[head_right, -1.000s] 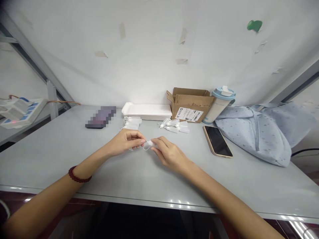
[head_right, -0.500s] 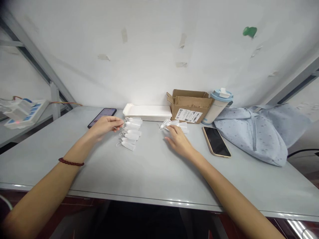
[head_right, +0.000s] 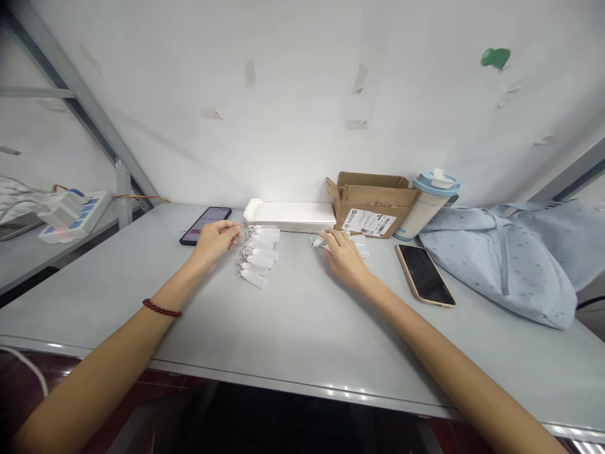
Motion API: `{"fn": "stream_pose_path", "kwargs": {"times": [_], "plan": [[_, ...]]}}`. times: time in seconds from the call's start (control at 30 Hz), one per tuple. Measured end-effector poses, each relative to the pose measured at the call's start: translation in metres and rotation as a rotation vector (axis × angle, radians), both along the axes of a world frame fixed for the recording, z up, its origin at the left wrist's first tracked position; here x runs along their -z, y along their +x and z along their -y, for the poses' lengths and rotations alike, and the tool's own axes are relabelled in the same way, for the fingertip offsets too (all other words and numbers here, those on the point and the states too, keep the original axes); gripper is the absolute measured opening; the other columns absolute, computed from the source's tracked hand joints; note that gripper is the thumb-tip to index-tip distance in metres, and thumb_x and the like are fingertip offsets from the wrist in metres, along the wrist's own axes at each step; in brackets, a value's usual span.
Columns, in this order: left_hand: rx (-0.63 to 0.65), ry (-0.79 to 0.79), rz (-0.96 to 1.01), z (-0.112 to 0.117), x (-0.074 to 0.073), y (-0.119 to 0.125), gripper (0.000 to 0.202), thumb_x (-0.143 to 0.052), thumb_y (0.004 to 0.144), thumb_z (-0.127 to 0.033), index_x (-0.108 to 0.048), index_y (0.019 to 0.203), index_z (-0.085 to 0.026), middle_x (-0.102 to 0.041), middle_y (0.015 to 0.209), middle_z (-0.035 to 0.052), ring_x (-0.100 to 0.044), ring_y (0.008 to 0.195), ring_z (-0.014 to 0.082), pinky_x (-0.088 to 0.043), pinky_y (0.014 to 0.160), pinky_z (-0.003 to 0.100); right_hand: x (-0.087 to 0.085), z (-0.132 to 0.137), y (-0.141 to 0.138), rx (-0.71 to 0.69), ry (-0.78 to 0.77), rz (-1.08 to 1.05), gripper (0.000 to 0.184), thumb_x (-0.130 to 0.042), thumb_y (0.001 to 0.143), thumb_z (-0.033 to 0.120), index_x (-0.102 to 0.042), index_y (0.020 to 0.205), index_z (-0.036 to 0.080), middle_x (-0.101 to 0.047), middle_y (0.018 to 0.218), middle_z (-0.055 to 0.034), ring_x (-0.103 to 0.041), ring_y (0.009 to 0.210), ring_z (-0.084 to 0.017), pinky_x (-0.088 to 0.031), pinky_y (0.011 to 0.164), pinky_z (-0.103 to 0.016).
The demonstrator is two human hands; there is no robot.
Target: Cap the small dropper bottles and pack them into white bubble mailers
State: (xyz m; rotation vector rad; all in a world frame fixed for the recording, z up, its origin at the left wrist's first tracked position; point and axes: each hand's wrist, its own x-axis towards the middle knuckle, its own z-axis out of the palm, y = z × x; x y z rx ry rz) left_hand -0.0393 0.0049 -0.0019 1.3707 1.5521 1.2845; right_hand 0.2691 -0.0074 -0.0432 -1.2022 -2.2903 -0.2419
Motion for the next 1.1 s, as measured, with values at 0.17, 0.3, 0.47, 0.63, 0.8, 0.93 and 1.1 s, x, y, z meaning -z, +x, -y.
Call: {"fn": "stream_pose_path", "kwargs": {"times": [0.17, 0.3, 0.47, 0.63, 0.8, 0.93, 1.1], "plan": [[0.026, 0.105, -0.133, 0.000, 0.004, 0.001, 0.025, -0.052, 0.072, -0.024, -0.063, 0.091, -0.012, -0.065, 0.078, 0.0050, -0.054, 0.056, 0.0115, -0.042, 0.055, 0.023, -0.009, -0.020, -0.008, 0.049, -0.018, 0.240, 0.041, -0.043, 0.083, 0.010, -0.051, 0.123, 0.014, -0.037, 0.142, -0.0167, -0.036, 0.120, -0.036, -0.041, 0.090, -0.053], [0.022, 0.173, -0.222, 0.001, 0.007, 0.003, 0.026, -0.052, 0.072, -0.026, -0.065, 0.090, -0.012, -0.066, 0.076, 0.0047, -0.055, 0.058, 0.0132, -0.044, 0.060, 0.026, -0.013, -0.024, -0.016, 0.134, -0.003, 0.343, 0.035, -0.044, 0.081, 0.008, -0.060, 0.111, 0.015, -0.035, 0.142, -0.0177, -0.033, 0.121, -0.038, -0.038, 0.088, -0.052], [0.055, 0.202, -0.237, 0.004, 0.009, 0.009, 0.025, -0.051, 0.073, -0.025, -0.065, 0.090, -0.012, -0.066, 0.074, 0.0049, -0.056, 0.061, 0.0150, -0.044, 0.059, 0.026, -0.011, -0.025, -0.016, 0.165, 0.054, 0.306, 0.023, -0.049, 0.083, 0.013, -0.064, 0.101, 0.015, -0.041, 0.136, -0.0193, -0.036, 0.119, -0.035, -0.036, 0.089, -0.047], [0.077, 0.215, -0.235, 0.009, 0.007, 0.014, 0.024, -0.052, 0.074, -0.025, -0.064, 0.091, -0.012, -0.065, 0.075, 0.0044, -0.059, 0.067, 0.0161, -0.045, 0.062, 0.026, -0.009, -0.020, -0.011, 0.113, 0.102, 0.223, 0.015, -0.055, 0.081, 0.013, -0.062, 0.094, 0.016, -0.051, 0.127, -0.0167, -0.044, 0.113, -0.031, -0.037, 0.086, -0.042], [0.101, 0.232, -0.265, 0.015, 0.004, 0.018, 0.023, -0.052, 0.077, -0.025, -0.064, 0.093, -0.013, -0.065, 0.077, 0.0037, -0.060, 0.069, 0.0159, -0.044, 0.062, 0.026, -0.012, -0.006, -0.009, 0.040, 0.117, 0.098, 0.011, -0.059, 0.082, 0.017, -0.056, 0.092, 0.018, -0.060, 0.117, -0.0121, -0.051, 0.107, -0.027, -0.035, 0.082, -0.038], [0.135, 0.224, -0.268, 0.021, 0.004, 0.023, 0.024, -0.052, 0.079, -0.028, -0.064, 0.095, -0.015, -0.064, 0.077, 0.0027, -0.060, 0.070, 0.0157, -0.044, 0.059, 0.025, -0.013, 0.000, -0.011, 0.028, 0.070, 0.033, 0.007, -0.058, 0.083, 0.018, -0.055, 0.090, 0.019, -0.067, 0.098, -0.0092, -0.056, 0.096, -0.024, -0.033, 0.082, -0.037], [0.217, 0.267, -0.315, 0.032, 0.001, 0.031, 0.024, -0.051, 0.081, -0.029, -0.064, 0.096, -0.015, -0.063, 0.076, 0.0024, -0.058, 0.068, 0.0143, -0.043, 0.061, 0.025, -0.018, 0.008, -0.019, -0.025, 0.057, -0.053, 0.008, -0.055, 0.086, 0.023, -0.055, 0.092, 0.018, -0.067, 0.092, -0.0088, -0.058, 0.092, -0.024, -0.034, 0.083, -0.038]]}}
